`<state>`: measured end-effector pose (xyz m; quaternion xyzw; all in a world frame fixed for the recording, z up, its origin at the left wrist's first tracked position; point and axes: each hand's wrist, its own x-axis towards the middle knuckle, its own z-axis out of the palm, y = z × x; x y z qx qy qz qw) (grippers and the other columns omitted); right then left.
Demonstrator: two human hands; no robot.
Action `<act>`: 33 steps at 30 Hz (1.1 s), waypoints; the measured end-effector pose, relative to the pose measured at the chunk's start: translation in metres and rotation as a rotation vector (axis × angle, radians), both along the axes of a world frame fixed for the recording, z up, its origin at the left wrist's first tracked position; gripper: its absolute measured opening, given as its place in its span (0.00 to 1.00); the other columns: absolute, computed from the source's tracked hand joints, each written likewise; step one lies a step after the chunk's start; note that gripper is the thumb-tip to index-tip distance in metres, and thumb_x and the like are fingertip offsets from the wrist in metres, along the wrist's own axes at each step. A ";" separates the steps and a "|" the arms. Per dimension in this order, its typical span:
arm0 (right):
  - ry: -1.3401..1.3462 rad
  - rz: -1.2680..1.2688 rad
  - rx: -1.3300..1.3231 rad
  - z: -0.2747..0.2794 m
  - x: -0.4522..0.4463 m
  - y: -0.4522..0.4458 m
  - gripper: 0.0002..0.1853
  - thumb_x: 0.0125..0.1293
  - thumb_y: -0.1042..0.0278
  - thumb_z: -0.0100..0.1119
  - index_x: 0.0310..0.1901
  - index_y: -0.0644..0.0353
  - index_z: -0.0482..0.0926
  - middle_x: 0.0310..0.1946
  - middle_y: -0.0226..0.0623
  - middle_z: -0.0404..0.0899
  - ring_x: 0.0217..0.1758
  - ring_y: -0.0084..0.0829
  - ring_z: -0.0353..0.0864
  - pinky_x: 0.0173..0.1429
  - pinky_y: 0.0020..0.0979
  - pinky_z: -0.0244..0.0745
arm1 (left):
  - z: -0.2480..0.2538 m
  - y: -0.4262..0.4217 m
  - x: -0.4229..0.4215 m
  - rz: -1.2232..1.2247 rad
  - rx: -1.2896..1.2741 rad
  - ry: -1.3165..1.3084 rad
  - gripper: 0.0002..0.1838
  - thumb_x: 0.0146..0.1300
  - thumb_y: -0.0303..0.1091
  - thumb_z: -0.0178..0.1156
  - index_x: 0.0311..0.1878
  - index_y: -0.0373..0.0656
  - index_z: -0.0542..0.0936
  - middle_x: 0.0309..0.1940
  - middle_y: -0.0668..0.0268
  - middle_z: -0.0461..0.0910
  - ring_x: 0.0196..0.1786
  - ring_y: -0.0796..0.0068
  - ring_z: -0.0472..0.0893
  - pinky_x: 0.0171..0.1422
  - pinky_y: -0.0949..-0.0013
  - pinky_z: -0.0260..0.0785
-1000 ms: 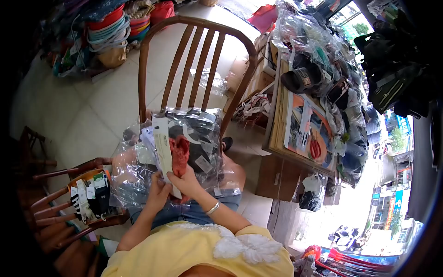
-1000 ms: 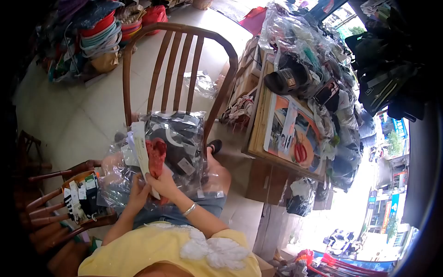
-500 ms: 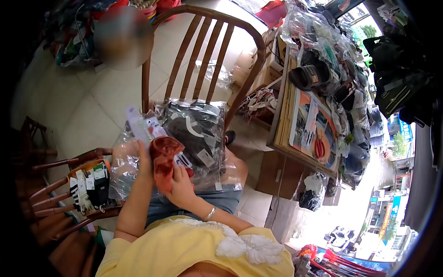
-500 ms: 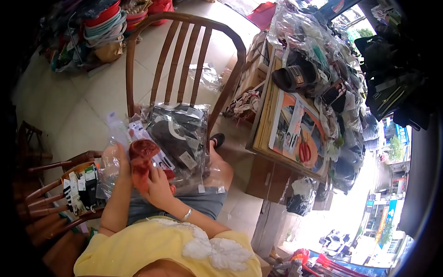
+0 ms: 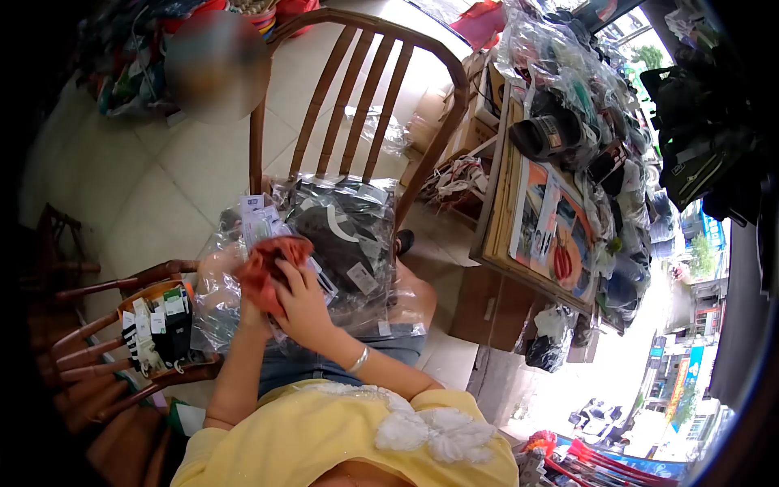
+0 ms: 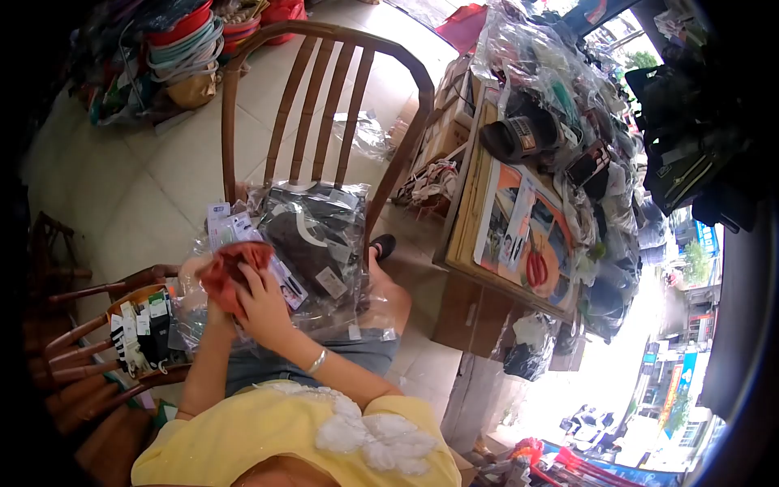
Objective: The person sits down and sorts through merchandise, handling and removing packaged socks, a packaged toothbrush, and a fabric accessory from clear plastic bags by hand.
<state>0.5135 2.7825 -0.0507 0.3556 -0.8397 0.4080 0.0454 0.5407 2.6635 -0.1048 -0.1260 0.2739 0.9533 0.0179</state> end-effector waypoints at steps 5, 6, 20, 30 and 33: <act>-0.152 0.113 0.056 -0.006 0.042 0.022 0.19 0.50 0.74 0.60 0.47 0.60 0.76 0.55 0.44 0.66 0.55 0.50 0.66 0.57 0.43 0.67 | -0.017 -0.044 -0.009 -0.057 0.167 -0.029 0.44 0.64 0.72 0.31 0.59 0.37 0.69 0.46 0.54 0.77 0.45 0.61 0.79 0.55 0.60 0.72; -0.188 0.117 -0.027 -0.009 0.040 0.026 0.20 0.48 0.77 0.60 0.48 0.60 0.77 0.54 0.44 0.67 0.55 0.50 0.67 0.57 0.42 0.67 | -0.014 -0.042 -0.014 -0.052 0.170 -0.026 0.44 0.64 0.72 0.31 0.59 0.37 0.69 0.46 0.54 0.77 0.45 0.61 0.79 0.55 0.60 0.72; -0.249 0.010 -0.153 -0.012 -0.004 0.020 0.22 0.56 0.71 0.59 0.53 0.64 0.69 0.49 0.52 0.71 0.47 0.57 0.73 0.47 0.45 0.72 | 0.050 0.002 -0.013 0.271 -0.376 -0.363 0.22 0.71 0.48 0.46 0.55 0.39 0.71 0.45 0.64 0.76 0.46 0.71 0.77 0.49 0.66 0.72; -0.266 -0.150 -0.115 0.024 -0.039 0.021 0.15 0.57 0.76 0.56 0.47 0.67 0.74 0.46 0.52 0.74 0.47 0.53 0.75 0.49 0.37 0.72 | 0.009 0.025 -0.016 0.200 -0.463 -0.377 0.19 0.68 0.48 0.53 0.47 0.39 0.77 0.35 0.69 0.78 0.37 0.79 0.75 0.42 0.74 0.67; -0.253 -0.082 -0.031 0.020 -0.026 0.013 0.16 0.58 0.76 0.55 0.49 0.66 0.73 0.46 0.50 0.73 0.48 0.53 0.75 0.50 0.37 0.72 | 0.056 0.012 -0.023 0.311 -0.307 -0.465 0.18 0.70 0.46 0.50 0.48 0.41 0.76 0.34 0.71 0.77 0.36 0.82 0.74 0.41 0.75 0.68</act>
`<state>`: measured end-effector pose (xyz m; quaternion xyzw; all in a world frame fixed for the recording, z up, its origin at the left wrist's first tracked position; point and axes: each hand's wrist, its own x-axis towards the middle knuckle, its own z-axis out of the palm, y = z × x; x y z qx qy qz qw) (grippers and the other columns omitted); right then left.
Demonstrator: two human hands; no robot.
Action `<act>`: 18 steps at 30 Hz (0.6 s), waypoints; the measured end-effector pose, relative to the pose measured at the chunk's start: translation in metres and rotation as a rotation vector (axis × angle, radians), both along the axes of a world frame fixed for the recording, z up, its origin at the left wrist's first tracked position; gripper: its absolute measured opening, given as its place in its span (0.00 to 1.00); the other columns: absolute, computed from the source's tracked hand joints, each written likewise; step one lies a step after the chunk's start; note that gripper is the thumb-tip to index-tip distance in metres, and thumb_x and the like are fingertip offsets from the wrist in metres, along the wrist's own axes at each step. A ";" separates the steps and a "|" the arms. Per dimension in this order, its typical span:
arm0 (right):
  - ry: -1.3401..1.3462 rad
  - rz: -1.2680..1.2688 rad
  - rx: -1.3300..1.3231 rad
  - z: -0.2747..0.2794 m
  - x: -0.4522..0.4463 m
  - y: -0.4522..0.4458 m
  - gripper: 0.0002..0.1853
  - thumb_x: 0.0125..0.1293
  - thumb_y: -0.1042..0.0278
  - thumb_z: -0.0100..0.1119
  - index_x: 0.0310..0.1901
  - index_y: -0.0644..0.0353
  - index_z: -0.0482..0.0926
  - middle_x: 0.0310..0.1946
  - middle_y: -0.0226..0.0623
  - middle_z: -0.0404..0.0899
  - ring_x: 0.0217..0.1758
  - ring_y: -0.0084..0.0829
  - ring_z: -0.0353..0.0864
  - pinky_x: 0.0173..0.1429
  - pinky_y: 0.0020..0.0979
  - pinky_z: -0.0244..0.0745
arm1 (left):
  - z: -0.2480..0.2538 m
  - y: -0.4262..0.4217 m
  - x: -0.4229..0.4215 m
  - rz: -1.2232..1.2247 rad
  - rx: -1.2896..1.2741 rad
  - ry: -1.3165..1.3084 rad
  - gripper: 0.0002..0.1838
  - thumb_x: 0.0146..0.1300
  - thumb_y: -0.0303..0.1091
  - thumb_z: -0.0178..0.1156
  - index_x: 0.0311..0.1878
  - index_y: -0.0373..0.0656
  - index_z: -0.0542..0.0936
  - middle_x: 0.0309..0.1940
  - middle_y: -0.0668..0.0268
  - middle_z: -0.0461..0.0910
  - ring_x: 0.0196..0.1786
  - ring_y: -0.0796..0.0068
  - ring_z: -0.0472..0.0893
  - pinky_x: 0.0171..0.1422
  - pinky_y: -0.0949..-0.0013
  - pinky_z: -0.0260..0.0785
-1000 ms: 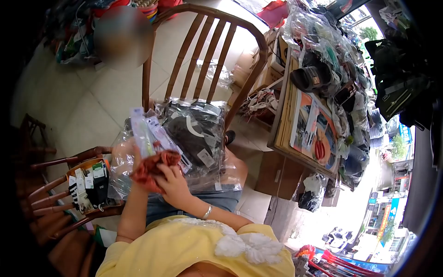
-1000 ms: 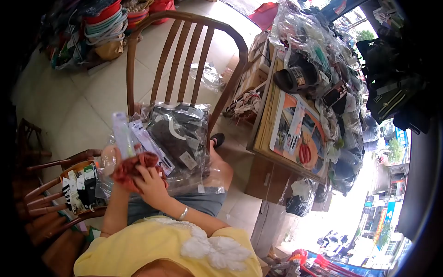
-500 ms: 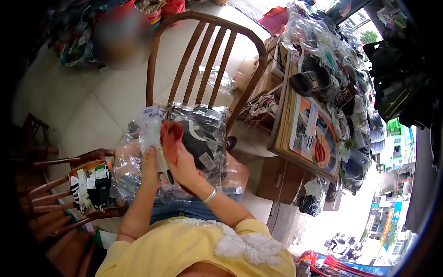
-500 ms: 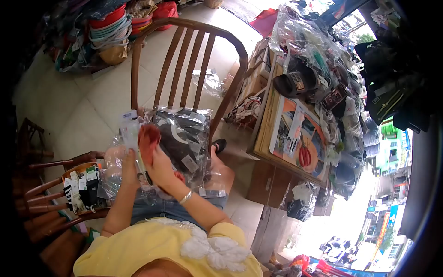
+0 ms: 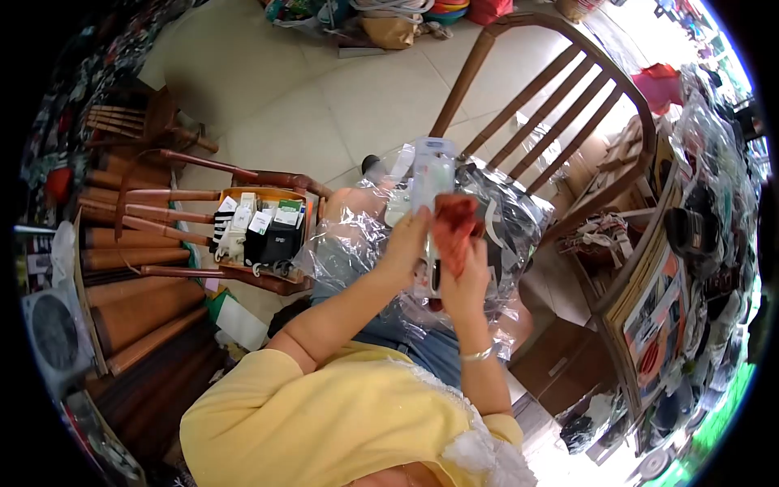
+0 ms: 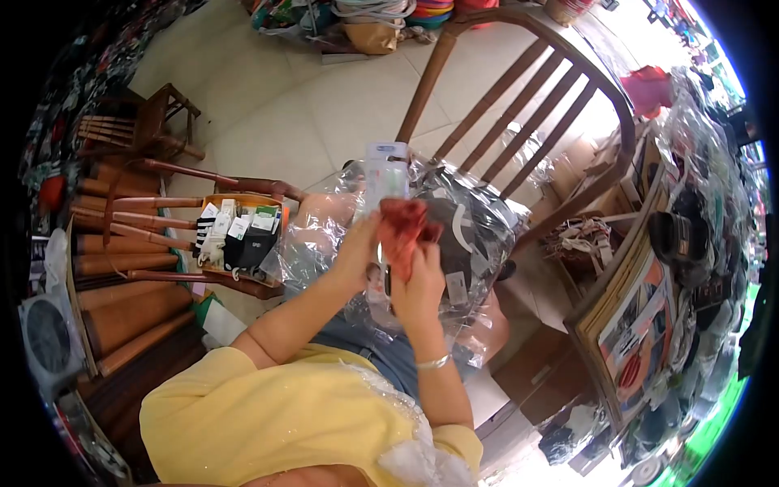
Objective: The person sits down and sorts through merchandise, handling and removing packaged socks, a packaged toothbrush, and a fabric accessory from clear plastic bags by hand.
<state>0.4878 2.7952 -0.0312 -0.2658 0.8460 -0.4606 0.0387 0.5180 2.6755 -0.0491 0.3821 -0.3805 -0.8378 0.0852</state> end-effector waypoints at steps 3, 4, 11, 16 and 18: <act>-0.088 0.109 0.003 -0.033 0.040 0.019 0.16 0.55 0.73 0.58 0.47 0.63 0.74 0.45 0.50 0.73 0.43 0.57 0.75 0.42 0.42 0.73 | -0.012 -0.031 -0.004 0.112 0.058 0.037 0.17 0.72 0.45 0.48 0.48 0.40 0.75 0.35 0.70 0.78 0.36 0.80 0.77 0.41 0.73 0.70; -0.131 0.133 -0.003 -0.035 0.053 0.023 0.16 0.55 0.72 0.58 0.47 0.62 0.74 0.44 0.49 0.73 0.43 0.57 0.75 0.43 0.42 0.73 | -0.015 -0.036 -0.006 0.188 0.017 0.114 0.17 0.72 0.44 0.47 0.48 0.40 0.75 0.35 0.69 0.79 0.36 0.79 0.78 0.41 0.72 0.72; 0.055 -0.023 -0.046 0.003 0.011 0.013 0.14 0.51 0.81 0.57 0.43 0.65 0.76 0.40 0.48 0.73 0.38 0.49 0.77 0.41 0.40 0.74 | -0.018 -0.020 -0.012 0.069 0.105 0.300 0.19 0.73 0.43 0.44 0.53 0.37 0.73 0.43 0.63 0.80 0.43 0.74 0.80 0.48 0.68 0.74; 0.148 0.174 0.153 -0.032 0.032 0.010 0.21 0.47 0.76 0.59 0.47 0.56 0.78 0.41 0.43 0.73 0.39 0.48 0.77 0.40 0.40 0.72 | -0.005 -0.029 -0.011 0.130 0.156 0.310 0.22 0.74 0.45 0.41 0.57 0.35 0.68 0.48 0.60 0.77 0.47 0.71 0.79 0.48 0.65 0.77; 0.066 0.228 0.165 -0.045 0.049 0.025 0.21 0.48 0.76 0.58 0.48 0.57 0.78 0.41 0.43 0.73 0.40 0.49 0.77 0.41 0.39 0.73 | -0.014 -0.038 -0.008 0.103 0.076 0.276 0.23 0.74 0.46 0.40 0.58 0.36 0.66 0.50 0.60 0.76 0.48 0.70 0.78 0.47 0.63 0.78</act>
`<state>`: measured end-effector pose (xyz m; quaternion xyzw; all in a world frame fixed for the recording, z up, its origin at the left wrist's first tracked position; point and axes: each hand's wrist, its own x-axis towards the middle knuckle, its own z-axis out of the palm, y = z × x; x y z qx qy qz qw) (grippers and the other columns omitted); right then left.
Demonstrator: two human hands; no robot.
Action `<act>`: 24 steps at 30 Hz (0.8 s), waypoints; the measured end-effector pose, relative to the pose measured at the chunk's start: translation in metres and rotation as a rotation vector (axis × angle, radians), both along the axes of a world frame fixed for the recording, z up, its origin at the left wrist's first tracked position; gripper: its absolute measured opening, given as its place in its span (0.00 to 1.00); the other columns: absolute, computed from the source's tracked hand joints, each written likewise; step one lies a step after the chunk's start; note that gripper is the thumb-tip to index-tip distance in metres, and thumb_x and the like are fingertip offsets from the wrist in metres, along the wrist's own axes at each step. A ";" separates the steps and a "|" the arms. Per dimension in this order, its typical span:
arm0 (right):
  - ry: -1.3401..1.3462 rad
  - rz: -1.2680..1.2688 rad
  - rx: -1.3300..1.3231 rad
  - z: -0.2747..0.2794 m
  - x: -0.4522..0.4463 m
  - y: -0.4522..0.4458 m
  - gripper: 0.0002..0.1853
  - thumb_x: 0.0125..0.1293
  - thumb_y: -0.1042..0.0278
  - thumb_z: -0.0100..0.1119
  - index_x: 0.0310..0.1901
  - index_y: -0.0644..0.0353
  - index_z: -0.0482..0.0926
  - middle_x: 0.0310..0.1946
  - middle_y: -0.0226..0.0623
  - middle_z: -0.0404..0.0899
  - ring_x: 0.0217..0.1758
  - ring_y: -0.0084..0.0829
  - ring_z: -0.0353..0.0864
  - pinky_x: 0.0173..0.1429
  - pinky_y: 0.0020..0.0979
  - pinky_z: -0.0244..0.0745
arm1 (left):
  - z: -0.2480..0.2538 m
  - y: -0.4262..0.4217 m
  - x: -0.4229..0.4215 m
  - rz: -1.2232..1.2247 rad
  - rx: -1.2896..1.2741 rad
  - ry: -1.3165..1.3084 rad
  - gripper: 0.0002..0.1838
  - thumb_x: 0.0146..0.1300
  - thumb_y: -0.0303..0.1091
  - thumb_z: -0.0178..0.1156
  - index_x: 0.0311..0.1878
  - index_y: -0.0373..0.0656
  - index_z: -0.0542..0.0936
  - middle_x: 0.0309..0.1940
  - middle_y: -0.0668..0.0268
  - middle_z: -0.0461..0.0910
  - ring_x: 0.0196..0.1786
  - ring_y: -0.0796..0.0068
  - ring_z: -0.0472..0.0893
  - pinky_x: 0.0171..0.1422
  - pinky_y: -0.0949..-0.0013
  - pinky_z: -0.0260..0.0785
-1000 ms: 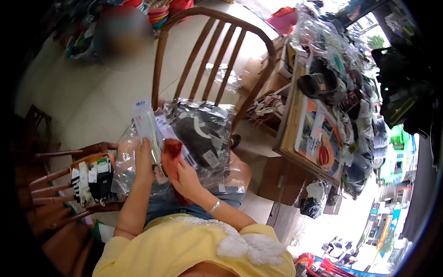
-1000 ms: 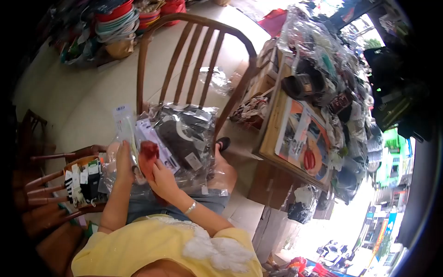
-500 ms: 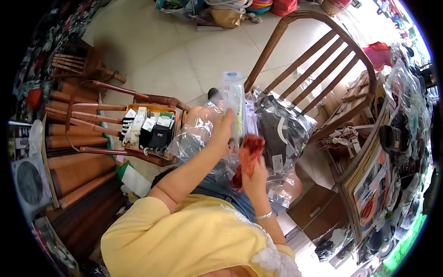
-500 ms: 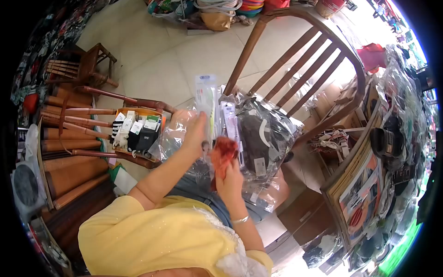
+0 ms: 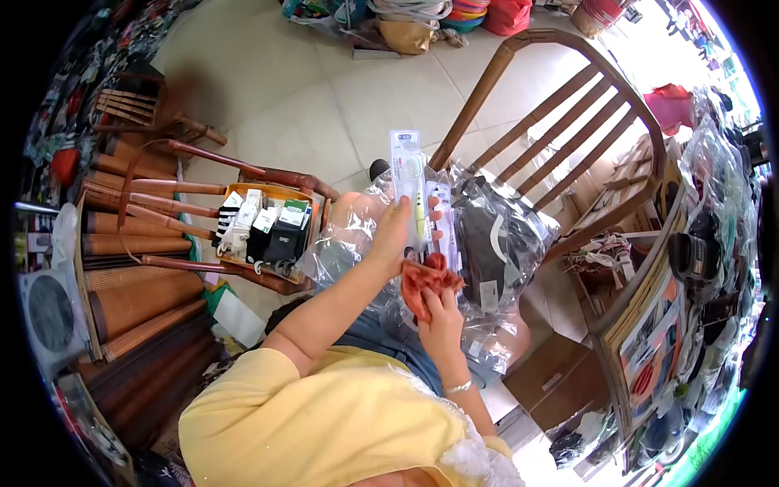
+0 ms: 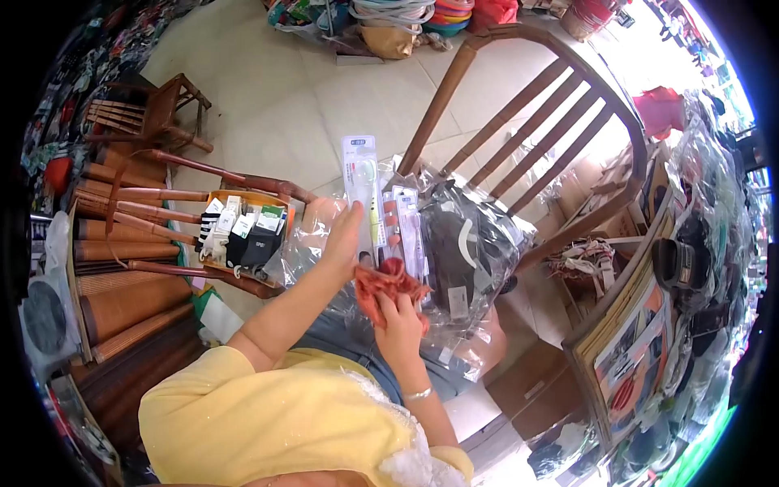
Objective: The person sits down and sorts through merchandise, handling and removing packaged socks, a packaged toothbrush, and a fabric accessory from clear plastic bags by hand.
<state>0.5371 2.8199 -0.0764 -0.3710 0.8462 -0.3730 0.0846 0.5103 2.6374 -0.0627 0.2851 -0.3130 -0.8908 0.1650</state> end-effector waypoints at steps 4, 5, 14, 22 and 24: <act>-0.046 -0.257 -0.217 0.033 -0.023 0.002 0.17 0.52 0.78 0.56 0.46 0.60 0.79 0.41 0.47 0.73 0.42 0.49 0.77 0.46 0.37 0.74 | -0.008 0.009 -0.001 -0.064 -0.033 -0.057 0.24 0.74 0.49 0.38 0.58 0.38 0.68 0.52 0.60 0.76 0.49 0.70 0.78 0.49 0.63 0.76; 0.014 -0.257 -0.274 0.048 -0.035 -0.005 0.18 0.51 0.79 0.57 0.46 0.62 0.79 0.42 0.48 0.73 0.42 0.49 0.77 0.45 0.37 0.74 | -0.011 0.016 -0.001 -0.127 0.039 -0.034 0.25 0.74 0.51 0.37 0.58 0.39 0.68 0.52 0.60 0.75 0.49 0.70 0.78 0.52 0.64 0.74; 0.225 -0.215 -0.150 0.059 -0.091 -0.066 0.22 0.47 0.72 0.64 0.48 0.60 0.77 0.44 0.43 0.72 0.45 0.44 0.75 0.45 0.40 0.74 | -0.025 0.040 0.032 -0.451 -0.478 -0.159 0.26 0.72 0.52 0.40 0.64 0.45 0.64 0.56 0.67 0.70 0.57 0.78 0.70 0.61 0.68 0.64; 0.326 -0.315 -0.372 0.062 -0.137 -0.030 0.18 0.47 0.68 0.66 0.42 0.60 0.78 0.46 0.50 0.73 0.53 0.52 0.71 0.56 0.46 0.67 | -0.057 0.024 0.060 -0.576 -0.484 -0.156 0.22 0.72 0.46 0.41 0.52 0.36 0.73 0.37 0.59 0.79 0.33 0.70 0.78 0.35 0.67 0.73; 0.299 -0.125 -0.349 0.080 -0.115 -0.026 0.19 0.47 0.61 0.67 0.40 0.59 0.78 0.48 0.54 0.72 0.56 0.53 0.68 0.60 0.47 0.63 | -0.096 0.004 0.065 -0.611 -0.598 -0.124 0.22 0.72 0.46 0.41 0.53 0.37 0.72 0.37 0.59 0.79 0.31 0.72 0.76 0.32 0.70 0.71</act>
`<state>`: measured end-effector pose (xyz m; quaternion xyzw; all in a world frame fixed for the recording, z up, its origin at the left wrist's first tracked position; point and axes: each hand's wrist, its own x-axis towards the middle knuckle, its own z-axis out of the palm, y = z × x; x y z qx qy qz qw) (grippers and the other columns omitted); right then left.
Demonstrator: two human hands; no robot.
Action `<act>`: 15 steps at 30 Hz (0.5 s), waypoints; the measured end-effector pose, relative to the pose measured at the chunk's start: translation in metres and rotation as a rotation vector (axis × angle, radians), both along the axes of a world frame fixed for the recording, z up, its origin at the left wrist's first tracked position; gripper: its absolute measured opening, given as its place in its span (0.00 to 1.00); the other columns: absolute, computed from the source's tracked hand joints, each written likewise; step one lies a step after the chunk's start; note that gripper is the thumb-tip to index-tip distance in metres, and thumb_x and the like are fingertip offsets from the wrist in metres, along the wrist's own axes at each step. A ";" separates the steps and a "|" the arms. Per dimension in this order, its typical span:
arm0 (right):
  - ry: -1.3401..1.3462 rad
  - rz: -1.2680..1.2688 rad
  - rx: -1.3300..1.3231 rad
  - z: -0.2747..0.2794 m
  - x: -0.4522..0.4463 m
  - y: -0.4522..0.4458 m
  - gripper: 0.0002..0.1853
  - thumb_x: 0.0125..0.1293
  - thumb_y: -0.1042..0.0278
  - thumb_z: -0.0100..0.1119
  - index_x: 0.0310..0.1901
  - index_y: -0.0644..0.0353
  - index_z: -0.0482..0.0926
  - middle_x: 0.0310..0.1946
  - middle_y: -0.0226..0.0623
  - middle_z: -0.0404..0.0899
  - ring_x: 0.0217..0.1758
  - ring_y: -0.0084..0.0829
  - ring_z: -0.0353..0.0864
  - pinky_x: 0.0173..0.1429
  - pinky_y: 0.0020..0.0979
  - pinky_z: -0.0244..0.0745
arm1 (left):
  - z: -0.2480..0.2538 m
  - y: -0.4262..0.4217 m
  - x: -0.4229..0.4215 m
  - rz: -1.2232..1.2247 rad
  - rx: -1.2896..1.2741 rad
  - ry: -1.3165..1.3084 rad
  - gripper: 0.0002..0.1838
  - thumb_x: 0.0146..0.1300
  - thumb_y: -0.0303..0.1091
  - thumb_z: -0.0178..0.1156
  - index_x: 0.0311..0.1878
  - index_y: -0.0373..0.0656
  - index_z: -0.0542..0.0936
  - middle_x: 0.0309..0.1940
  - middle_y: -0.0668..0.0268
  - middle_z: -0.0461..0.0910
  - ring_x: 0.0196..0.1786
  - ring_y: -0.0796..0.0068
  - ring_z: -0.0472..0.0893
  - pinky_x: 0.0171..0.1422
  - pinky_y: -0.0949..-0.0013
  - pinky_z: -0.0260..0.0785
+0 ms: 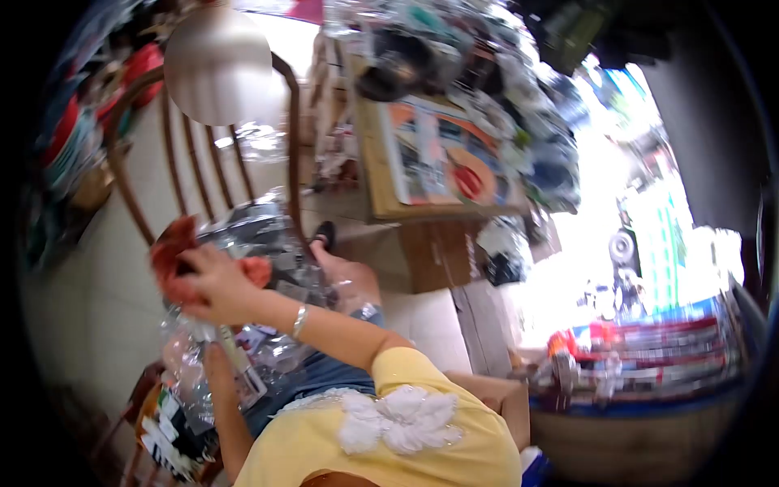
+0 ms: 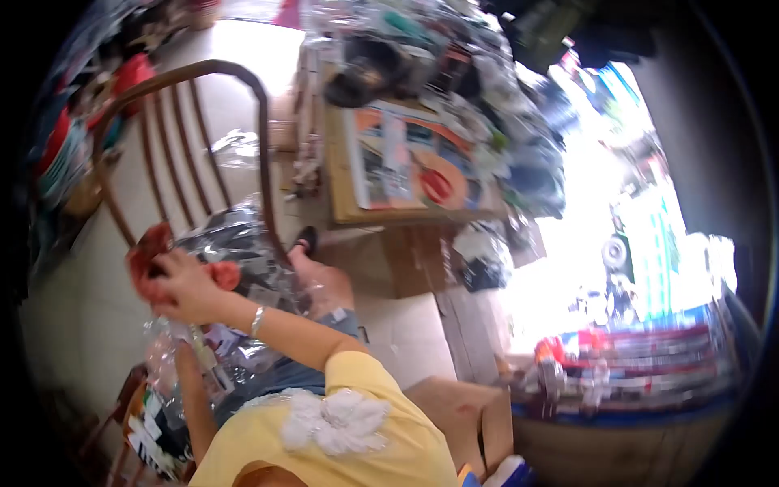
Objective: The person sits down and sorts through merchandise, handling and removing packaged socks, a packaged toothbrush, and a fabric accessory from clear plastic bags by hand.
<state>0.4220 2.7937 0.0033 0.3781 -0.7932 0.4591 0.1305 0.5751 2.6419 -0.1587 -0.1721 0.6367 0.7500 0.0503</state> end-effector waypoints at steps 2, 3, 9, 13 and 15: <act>0.099 -0.058 0.001 -0.007 0.007 0.002 0.14 0.50 0.62 0.66 0.36 0.60 0.77 0.49 0.50 0.71 0.54 0.51 0.69 0.55 0.42 0.66 | 0.025 0.004 -0.007 -0.027 0.039 -0.014 0.21 0.72 0.46 0.41 0.53 0.37 0.72 0.36 0.60 0.78 0.29 0.73 0.76 0.30 0.71 0.69; 0.100 -0.083 0.013 -0.015 0.003 0.000 0.14 0.50 0.62 0.66 0.36 0.60 0.77 0.49 0.50 0.71 0.54 0.51 0.69 0.55 0.42 0.66 | 0.060 0.012 -0.008 -0.053 0.132 -0.082 0.21 0.72 0.46 0.41 0.52 0.37 0.72 0.35 0.61 0.78 0.28 0.74 0.75 0.30 0.71 0.69; -0.253 -0.071 -0.195 -0.030 0.000 -0.010 0.13 0.58 0.64 0.61 0.38 0.65 0.76 0.29 0.44 0.78 0.31 0.44 0.78 0.36 0.37 0.73 | 0.100 0.023 0.006 -0.017 0.063 -0.112 0.21 0.72 0.46 0.41 0.51 0.36 0.72 0.33 0.59 0.78 0.24 0.73 0.74 0.29 0.71 0.68; -0.874 0.108 -0.510 -0.016 -0.004 -0.017 0.11 0.69 0.65 0.50 0.44 0.63 0.74 0.33 0.39 0.80 0.35 0.30 0.81 0.39 0.29 0.75 | 0.036 0.004 0.025 -0.126 -0.329 0.077 0.20 0.72 0.43 0.42 0.51 0.36 0.73 0.31 0.59 0.78 0.24 0.72 0.75 0.29 0.70 0.69; -0.991 0.246 -0.761 -0.019 -0.010 -0.028 0.13 0.72 0.66 0.45 0.51 0.63 0.73 0.36 0.38 0.80 0.36 0.28 0.81 0.41 0.27 0.77 | 0.055 -0.001 0.024 -0.092 -0.315 0.081 0.19 0.72 0.42 0.42 0.50 0.35 0.73 0.30 0.60 0.78 0.25 0.72 0.76 0.30 0.70 0.70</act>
